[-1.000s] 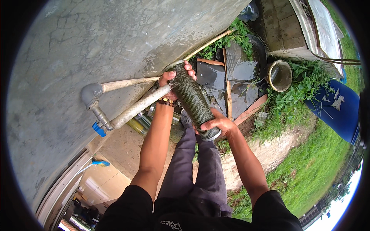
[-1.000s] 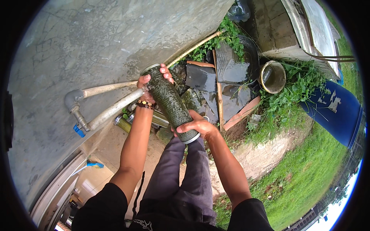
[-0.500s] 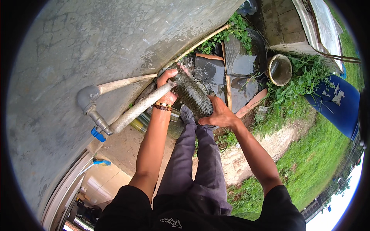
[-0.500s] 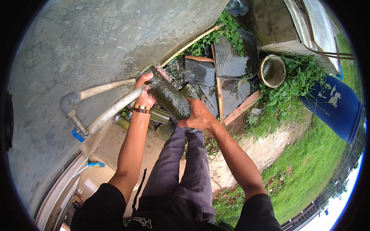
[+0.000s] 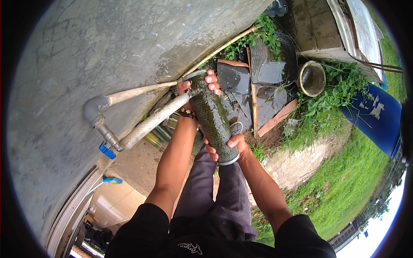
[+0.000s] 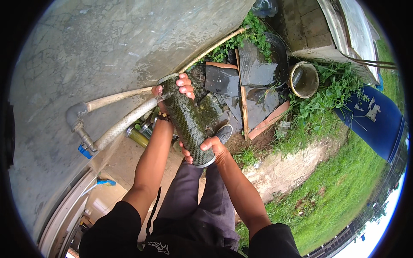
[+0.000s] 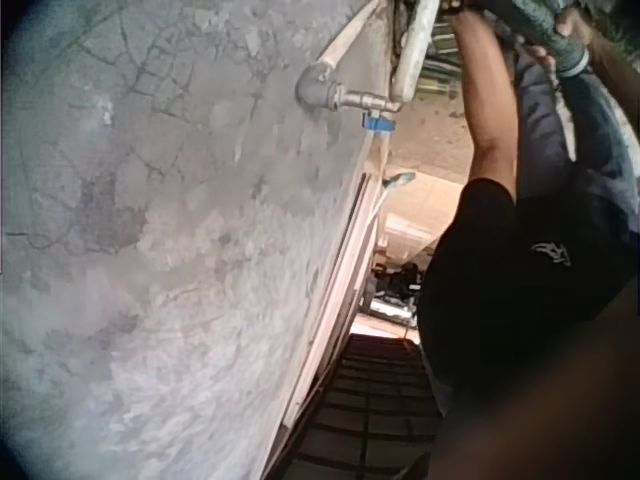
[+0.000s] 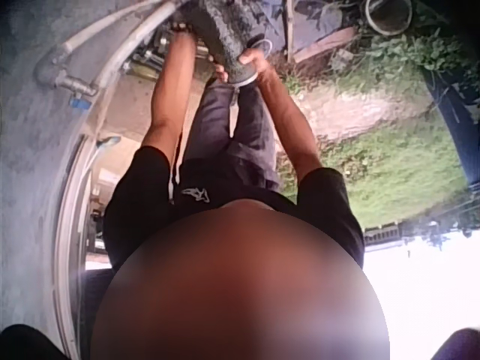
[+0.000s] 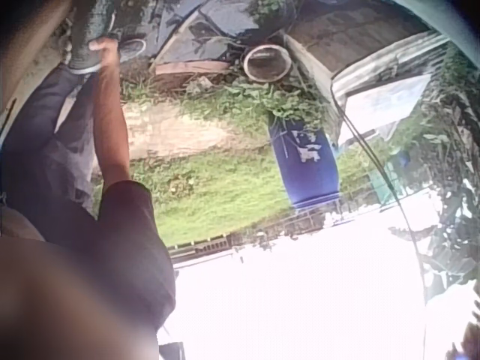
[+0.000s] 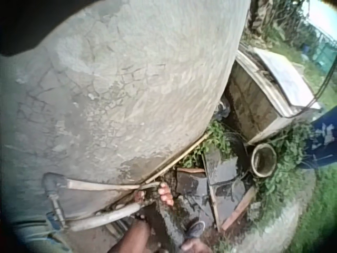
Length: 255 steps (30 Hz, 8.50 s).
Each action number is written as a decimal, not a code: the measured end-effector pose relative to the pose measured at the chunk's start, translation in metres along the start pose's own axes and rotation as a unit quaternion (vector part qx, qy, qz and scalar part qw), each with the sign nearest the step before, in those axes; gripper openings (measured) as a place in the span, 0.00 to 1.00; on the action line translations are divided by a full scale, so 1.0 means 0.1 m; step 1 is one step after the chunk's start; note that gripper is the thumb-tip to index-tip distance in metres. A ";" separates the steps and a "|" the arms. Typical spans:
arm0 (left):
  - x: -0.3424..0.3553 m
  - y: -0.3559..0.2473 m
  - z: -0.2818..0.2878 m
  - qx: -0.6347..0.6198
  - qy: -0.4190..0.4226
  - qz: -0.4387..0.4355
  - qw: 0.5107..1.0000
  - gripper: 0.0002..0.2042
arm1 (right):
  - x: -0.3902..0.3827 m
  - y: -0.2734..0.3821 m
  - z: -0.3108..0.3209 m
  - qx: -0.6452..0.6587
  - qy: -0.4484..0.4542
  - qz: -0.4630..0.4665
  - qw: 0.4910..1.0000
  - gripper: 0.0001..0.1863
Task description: Cleaning and rinsing cylindrical filter components at an outdoor faucet.
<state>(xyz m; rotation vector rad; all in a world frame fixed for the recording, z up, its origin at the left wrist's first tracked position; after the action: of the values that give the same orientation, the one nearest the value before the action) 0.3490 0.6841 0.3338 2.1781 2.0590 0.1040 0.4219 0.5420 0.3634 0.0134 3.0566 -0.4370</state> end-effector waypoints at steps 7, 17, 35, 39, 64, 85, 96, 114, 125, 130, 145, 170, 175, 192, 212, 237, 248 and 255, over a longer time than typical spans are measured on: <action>-0.05 -0.32 0.36 0.153 -0.125 -0.044 0.979 0.23 | -0.22 0.41 0.34 -0.197 -0.259 -0.025 0.945 0.26; -0.22 -0.60 0.74 0.475 -0.264 -0.035 0.838 0.15 | -0.39 0.64 0.40 -0.576 -0.599 0.068 0.552 0.47; -0.45 -0.56 0.32 0.530 -0.226 -0.107 0.810 0.21 | -0.70 0.67 0.36 -0.598 -0.436 -0.064 0.670 0.40; -0.27 -0.32 -0.02 0.447 -0.051 -0.024 0.893 0.20 | -0.83 0.42 0.50 -0.418 -0.410 -0.106 0.804 0.36; -0.09 -0.54 0.31 0.314 -0.179 -0.135 0.923 0.19 | -0.35 0.27 0.33 -0.298 -0.465 0.005 0.834 0.47; -0.28 -0.04 0.23 0.316 -0.166 -0.016 0.934 0.25 | -0.46 0.64 -0.29 -0.602 -0.650 0.027 0.462 0.42; -0.02 0.30 -0.42 -0.209 0.029 0.017 0.977 0.37 | -0.26 0.04 -0.25 -0.305 -0.383 0.086 0.868 0.27; -0.43 0.04 0.29 0.458 -0.204 0.036 0.864 0.33 | 0.08 0.84 -0.73 -0.777 -0.521 0.202 0.290 0.45; -0.53 -0.26 0.63 0.373 -0.321 0.030 0.870 0.33 | 0.32 0.78 -0.80 -0.787 -0.481 0.251 0.294 0.38; -0.23 0.09 0.15 0.507 -0.218 0.008 0.834 0.32 | 0.09 1.82 -0.85 -0.703 -0.555 0.353 0.271 0.34; -0.13 -0.55 0.63 0.522 -0.150 -0.007 0.840 0.25 | 0.06 1.63 -1.26 -0.825 -0.358 0.383 0.209 0.07; 0.15 -0.24 0.48 0.517 -0.114 0.176 0.830 0.29 | -0.05 1.53 -1.11 -0.811 -0.346 0.445 0.157 0.10; 0.20 -0.31 0.50 0.605 -0.028 0.144 0.783 0.31 | 0.34 0.77 -1.09 -0.882 -0.167 0.383 0.218 0.11; 0.50 -0.41 0.24 0.629 -0.087 0.066 0.770 0.22 | -0.13 1.76 -1.16 -0.807 -0.345 0.473 0.076 0.09; 0.17 -0.33 0.23 0.624 0.110 0.050 0.772 0.26 | 0.51 0.61 -1.04 -0.889 -0.144 0.373 0.222 0.12; -0.28 -0.07 0.52 0.508 0.029 0.069 0.858 0.29 | -0.16 1.52 -0.91 -0.849 -0.332 0.382 0.148 0.09; -0.39 -0.22 0.70 0.523 -0.208 0.161 0.811 0.25 | -0.14 1.34 -1.00 -0.827 -0.315 0.430 0.179 0.12; -0.48 -0.02 0.59 0.351 -0.171 0.241 0.888 0.23 | -0.47 1.74 -0.88 -0.775 -0.429 0.445 0.132 0.14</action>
<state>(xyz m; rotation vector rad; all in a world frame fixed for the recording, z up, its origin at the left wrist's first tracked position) 0.3528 0.6331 0.2772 2.7863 1.4398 -1.0498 0.4672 0.7333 0.4020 0.8708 0.5497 1.8384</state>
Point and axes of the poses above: each hand's wrist, its own x-axis towards the middle knuckle, its own z-axis out of the back of the hand, y = z × x, the point moved 10 cm from there along x, towards the middle knuckle, and after that the axes turned 11 degrees about -z, right-handed, at the moved point
